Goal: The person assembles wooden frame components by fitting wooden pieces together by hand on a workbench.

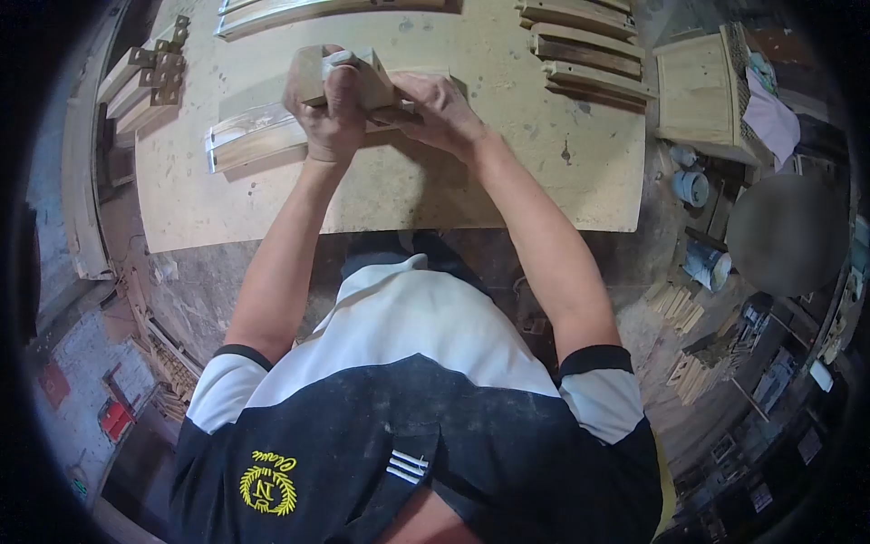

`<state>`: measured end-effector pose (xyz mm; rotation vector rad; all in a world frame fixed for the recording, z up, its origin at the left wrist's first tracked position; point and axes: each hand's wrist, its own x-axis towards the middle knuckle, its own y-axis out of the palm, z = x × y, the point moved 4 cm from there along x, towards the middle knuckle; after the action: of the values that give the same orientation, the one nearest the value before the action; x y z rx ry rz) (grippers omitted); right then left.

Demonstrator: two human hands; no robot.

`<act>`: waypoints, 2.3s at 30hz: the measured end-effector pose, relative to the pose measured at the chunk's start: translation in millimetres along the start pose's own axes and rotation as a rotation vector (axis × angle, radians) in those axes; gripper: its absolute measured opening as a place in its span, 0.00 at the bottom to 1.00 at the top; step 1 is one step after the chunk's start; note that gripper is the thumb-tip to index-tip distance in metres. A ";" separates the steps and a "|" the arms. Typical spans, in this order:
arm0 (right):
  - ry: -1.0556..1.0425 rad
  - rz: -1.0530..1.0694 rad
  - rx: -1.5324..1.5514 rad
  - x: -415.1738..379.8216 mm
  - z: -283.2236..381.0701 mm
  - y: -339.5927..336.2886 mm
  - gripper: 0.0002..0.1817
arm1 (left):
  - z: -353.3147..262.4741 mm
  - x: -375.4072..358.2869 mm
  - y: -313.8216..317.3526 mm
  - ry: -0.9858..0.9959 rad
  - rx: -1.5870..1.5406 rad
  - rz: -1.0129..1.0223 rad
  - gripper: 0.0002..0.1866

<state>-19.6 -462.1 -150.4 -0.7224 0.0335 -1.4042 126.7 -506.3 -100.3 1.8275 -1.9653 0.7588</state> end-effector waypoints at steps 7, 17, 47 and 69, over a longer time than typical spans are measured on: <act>-0.010 0.076 -0.121 -7.2 -9.2 4.7 0.10 | 11.6 -7.2 3.9 -0.090 0.024 0.033 0.19; 0.629 -0.428 -0.153 -68.4 72.9 44.8 0.12 | 19.4 -37.7 -113.1 -0.203 0.046 0.182 0.48; -0.408 -0.108 -0.525 419.4 133.5 345.8 0.28 | 72.4 -155.9 -469.8 -0.819 0.017 -0.416 0.14; 0.331 0.021 0.087 197.8 131.2 256.4 0.43 | 122.8 95.4 -319.5 -0.533 -0.450 -0.020 0.21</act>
<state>302.5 -584.5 -92.2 -0.4112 0.2369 -1.4834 445.1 -663.9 -95.3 1.8738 -2.1825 -0.2077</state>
